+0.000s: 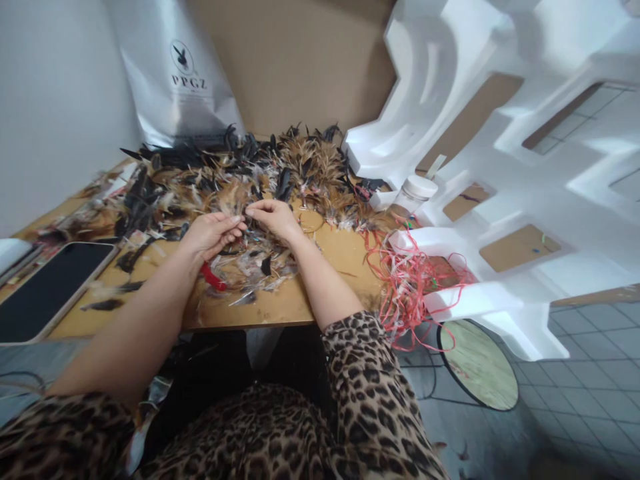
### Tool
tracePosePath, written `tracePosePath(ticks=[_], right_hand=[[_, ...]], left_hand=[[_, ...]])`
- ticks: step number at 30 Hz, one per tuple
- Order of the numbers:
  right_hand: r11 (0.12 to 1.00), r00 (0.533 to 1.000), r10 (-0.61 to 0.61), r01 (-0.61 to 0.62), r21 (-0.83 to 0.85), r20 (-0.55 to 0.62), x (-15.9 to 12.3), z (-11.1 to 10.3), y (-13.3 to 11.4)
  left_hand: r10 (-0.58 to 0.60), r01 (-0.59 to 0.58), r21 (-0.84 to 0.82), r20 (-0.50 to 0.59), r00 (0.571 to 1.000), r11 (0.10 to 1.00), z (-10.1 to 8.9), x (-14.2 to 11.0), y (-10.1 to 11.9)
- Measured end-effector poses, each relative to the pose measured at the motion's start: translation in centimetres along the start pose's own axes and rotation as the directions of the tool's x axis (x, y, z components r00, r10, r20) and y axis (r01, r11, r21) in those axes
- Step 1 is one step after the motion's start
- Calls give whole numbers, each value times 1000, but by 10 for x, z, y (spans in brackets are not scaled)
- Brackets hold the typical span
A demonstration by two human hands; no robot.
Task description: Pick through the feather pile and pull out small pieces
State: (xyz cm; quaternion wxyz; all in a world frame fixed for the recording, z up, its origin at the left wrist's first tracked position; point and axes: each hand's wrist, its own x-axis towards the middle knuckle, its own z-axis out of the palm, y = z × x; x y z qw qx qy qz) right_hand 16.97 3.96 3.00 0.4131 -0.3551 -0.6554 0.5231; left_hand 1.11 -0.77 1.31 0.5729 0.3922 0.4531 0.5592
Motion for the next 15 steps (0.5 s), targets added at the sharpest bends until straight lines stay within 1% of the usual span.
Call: tracePosePath(ticks=[4, 7, 11, 13, 15], right_hand=[[978, 998, -23, 35, -206, 61, 0, -24, -9], [932, 987, 1, 58, -359, 163, 0, -35, -10], [843, 961, 59, 97, -529, 271, -2, -33, -9], [789, 951, 91, 112, -604, 295, -4, -28, -9], [709, 951, 108, 129, -693, 288, -6, -21, -9]], left_hand=[[20, -24, -58, -55, 998, 998, -3, 4, 1], [24, -29, -64, -81, 996, 998, -4, 5, 1], [30, -36, -73, -83, 996, 997, -4, 5, 2], [36, -42, -88, -78, 996, 995, -4, 5, 2], [37, -45, -97, -79, 996, 994, -4, 4, 2]])
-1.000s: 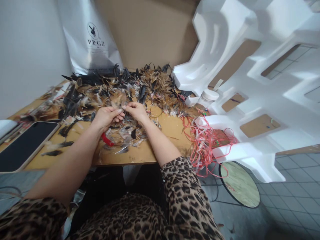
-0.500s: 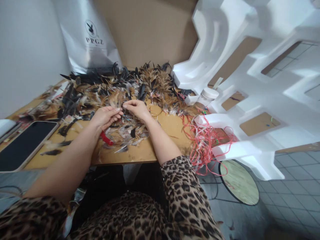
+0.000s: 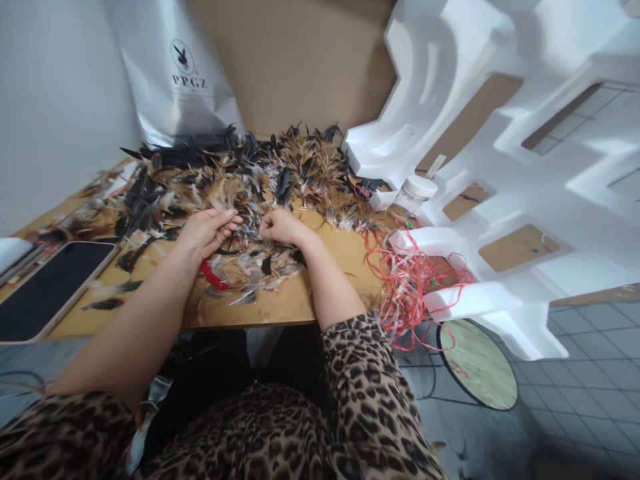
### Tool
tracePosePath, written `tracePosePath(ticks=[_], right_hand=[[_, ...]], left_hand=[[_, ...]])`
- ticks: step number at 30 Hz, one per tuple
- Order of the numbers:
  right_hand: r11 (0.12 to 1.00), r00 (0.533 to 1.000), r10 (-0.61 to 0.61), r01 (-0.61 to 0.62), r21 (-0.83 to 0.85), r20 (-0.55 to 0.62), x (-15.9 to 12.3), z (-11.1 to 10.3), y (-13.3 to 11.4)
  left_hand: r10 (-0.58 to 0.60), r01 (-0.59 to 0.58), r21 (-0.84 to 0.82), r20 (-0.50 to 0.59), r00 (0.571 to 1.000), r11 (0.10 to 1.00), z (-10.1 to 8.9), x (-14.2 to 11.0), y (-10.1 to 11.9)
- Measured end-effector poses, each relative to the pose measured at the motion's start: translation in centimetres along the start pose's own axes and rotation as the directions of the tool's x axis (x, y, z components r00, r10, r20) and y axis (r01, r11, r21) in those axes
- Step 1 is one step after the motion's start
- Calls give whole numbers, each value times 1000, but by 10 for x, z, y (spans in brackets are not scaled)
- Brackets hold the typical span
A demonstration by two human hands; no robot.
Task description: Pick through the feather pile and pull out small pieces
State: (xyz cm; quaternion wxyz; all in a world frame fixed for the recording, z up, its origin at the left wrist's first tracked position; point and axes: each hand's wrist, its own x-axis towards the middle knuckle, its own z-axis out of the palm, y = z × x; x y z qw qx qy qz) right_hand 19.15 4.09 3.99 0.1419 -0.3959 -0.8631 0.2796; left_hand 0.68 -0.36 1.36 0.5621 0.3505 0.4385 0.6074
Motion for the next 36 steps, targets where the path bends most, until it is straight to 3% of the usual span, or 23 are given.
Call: tracePosePath(ticks=[4, 7, 9, 12, 14, 17, 20, 23, 26, 31, 36], right_hand=[[951, 997, 40, -57, -305, -62, 1, 11, -6], [927, 995, 44, -75, -368, -91, 3, 14, -6], [966, 994, 18, -45, -253, -109, 3, 12, -4], [992, 984, -4, 26, 120, -180, 3, 4, -2], [916, 975, 27, 64, 395, -220, 3, 0, -3], [727, 974, 81, 87, 682, -211, 4, 2, -6], [573, 981, 81, 98, 814, -176, 7, 10, -8], [507, 987, 70, 89, 857, -144, 10, 19, -9], [518, 987, 79, 78, 852, -139, 12, 25, -9], [604, 971, 70, 139, 785, -226, 16, 29, -6], [668, 969, 51, 146, 729, -240, 16, 27, -7]], left_hand=[[-8, 8, 4, -5, 1000, 1000, 0, -1, 1], [-16, 16, -4, -3, 1000, 1000, 0, 0, 1], [-23, 23, -21, -5, 1000, 1000, 0, 0, 1], [-26, 26, -39, 3, 1000, 999, -1, 0, 1], [-36, 37, -41, 20, 999, 998, 0, -1, 2], [-76, 79, -43, 60, 995, 996, 1, -3, 2], [-121, 128, -56, 107, 987, 990, 3, -5, 2], [-151, 161, -72, 129, 980, 984, 4, -6, 2], [-166, 177, -66, 140, 976, 982, 4, -7, 1], [-159, 167, -44, 140, 977, 985, 3, -6, 0], [-141, 140, 20, 135, 981, 990, 2, -4, -3]])
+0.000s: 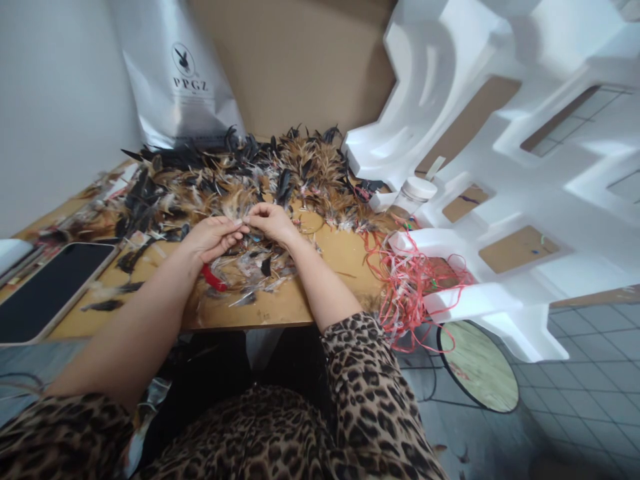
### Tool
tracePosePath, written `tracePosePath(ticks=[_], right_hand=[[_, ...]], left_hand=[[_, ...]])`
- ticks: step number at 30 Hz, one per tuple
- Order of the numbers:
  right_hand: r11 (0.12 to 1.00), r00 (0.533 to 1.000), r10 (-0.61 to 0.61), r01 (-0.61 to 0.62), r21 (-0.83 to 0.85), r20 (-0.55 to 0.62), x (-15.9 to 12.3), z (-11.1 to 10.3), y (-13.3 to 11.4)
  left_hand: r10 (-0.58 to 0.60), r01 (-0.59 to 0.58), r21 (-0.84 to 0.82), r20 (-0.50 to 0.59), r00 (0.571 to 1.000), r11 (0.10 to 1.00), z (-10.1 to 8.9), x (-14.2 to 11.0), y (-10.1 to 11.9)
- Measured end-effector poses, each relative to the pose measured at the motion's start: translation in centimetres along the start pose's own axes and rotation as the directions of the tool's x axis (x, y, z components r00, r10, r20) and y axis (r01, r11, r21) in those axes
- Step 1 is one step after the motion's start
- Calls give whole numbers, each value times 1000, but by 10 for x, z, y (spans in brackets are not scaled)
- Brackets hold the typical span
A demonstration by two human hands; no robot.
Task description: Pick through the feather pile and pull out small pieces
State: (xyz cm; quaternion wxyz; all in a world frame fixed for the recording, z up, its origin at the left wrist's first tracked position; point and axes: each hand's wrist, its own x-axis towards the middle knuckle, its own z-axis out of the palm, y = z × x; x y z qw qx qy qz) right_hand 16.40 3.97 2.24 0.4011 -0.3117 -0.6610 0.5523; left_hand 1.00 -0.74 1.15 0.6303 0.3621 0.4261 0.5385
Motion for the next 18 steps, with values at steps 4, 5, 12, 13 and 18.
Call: tracePosePath(ticks=[4, 5, 12, 13, 18], right_hand=[[998, 999, 34, -35, -55, -23, -3, 0, -5], [997, 998, 45, -47, -65, -35, -3, 0, -6], [998, 999, 25, -28, -62, -46, -1, 1, -2], [998, 999, 10, -13, -67, -49, 0, 1, -1], [997, 999, -3, 1, -79, -33, 0, 1, -1]], left_hand=[[27, -27, 62, 6, 1000, 998, -1, 0, 0], [33, -34, 74, 7, 999, 997, 0, -1, 0], [31, -33, 99, 22, 999, 995, 2, -2, 1], [31, -33, 103, 22, 999, 994, 2, -2, 0], [37, -38, 142, 8, 999, 989, 1, -2, 0]])
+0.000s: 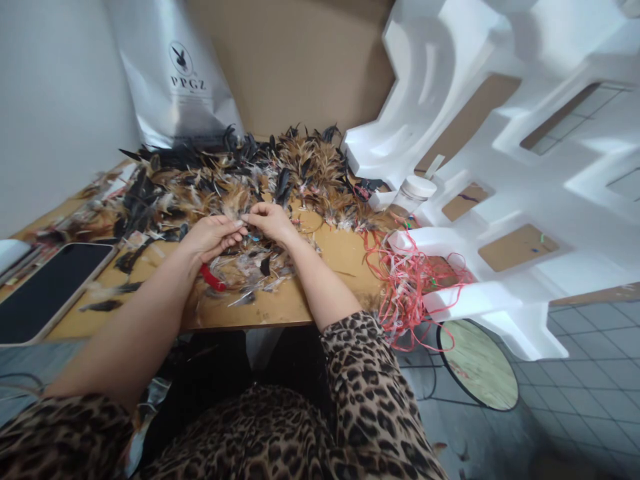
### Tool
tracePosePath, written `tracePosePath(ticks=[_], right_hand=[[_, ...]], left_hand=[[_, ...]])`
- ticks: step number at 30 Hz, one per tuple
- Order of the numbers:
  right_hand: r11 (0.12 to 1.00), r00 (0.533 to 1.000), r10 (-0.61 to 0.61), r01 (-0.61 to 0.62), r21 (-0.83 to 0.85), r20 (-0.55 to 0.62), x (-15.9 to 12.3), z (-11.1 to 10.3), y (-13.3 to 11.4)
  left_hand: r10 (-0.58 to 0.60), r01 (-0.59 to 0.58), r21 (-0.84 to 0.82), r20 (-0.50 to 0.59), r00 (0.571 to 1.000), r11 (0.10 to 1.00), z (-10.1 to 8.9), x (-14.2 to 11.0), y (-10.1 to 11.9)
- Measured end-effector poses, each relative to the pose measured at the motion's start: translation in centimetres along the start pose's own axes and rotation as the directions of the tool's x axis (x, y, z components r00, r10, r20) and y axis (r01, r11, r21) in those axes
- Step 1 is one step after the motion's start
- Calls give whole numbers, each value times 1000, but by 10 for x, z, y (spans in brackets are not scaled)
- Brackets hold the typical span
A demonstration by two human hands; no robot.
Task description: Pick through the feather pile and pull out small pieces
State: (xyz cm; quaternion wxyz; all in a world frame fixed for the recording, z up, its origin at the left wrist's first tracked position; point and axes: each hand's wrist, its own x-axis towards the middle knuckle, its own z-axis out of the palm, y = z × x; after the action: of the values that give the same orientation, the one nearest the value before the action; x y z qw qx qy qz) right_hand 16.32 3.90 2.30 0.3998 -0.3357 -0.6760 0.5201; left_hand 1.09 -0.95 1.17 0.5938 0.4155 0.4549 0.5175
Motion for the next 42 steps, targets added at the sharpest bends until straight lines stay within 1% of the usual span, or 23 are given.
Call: tracePosePath(ticks=[2, 4, 7, 9, 12, 15, 17, 19, 21, 25, 29, 31, 33, 38, 42], right_hand=[[1000, 1000, 12, -12, -7, 3, -1, -4, -5], [998, 1000, -3, 1, -61, -28, -2, -10, -11], [971, 992, -65, 39, -236, -106, -2, -22, -16], [935, 990, -87, 43, -353, -110, -1, -30, -15], [880, 995, -80, 43, -473, -59, 0, -37, -11], [858, 997, -73, 64, -510, 2, 0, -40, -10], [860, 994, -60, 96, -501, 87, -2, -40, -11], [841, 984, -32, 121, -527, 174, -4, -38, -13], [783, 974, -7, 146, -605, 225, -6, -35, -14], [627, 960, -8, 224, -746, 281, -8, -27, -14], [484, 961, 5, 239, -842, 276, -8, -18, -10], [432, 961, 26, 239, -870, 276, -8, -17, -10], [432, 959, 18, 247, -867, 282, -8, -19, -11], [519, 952, -123, 304, -799, 282, -10, -31, -23], [527, 948, -141, 314, -789, 284, -12, -34, -29]], left_hand=[[10, -10, -1, -19, 1000, 1000, 0, -1, 2], [36, -38, -33, -59, 998, 999, -1, -1, 5], [72, -90, -122, -148, 986, 988, -2, -1, 10], [69, -103, -171, -192, 979, 980, -3, -1, 13], [61, -104, -204, -207, 976, 973, -4, 0, 14], [67, -111, -217, -198, 978, 970, -4, 0, 13], [72, -115, -223, -192, 979, 968, -5, 0, 12], [71, -112, -221, -187, 980, 969, -5, 1, 11], [64, -103, -215, -180, 981, 971, -5, 1, 11], [55, -91, -210, -170, 984, 973, -7, 3, 9], [54, -83, -192, -149, 987, 978, -8, 4, 7], [53, -77, -183, -132, 990, 980, -8, 5, 6], [43, -63, -178, -116, 992, 982, -8, 4, 6], [7, -20, -133, -98, 995, 991, -5, 0, 9], [-11, 2, -93, -94, 996, 996, -4, -2, 9]])
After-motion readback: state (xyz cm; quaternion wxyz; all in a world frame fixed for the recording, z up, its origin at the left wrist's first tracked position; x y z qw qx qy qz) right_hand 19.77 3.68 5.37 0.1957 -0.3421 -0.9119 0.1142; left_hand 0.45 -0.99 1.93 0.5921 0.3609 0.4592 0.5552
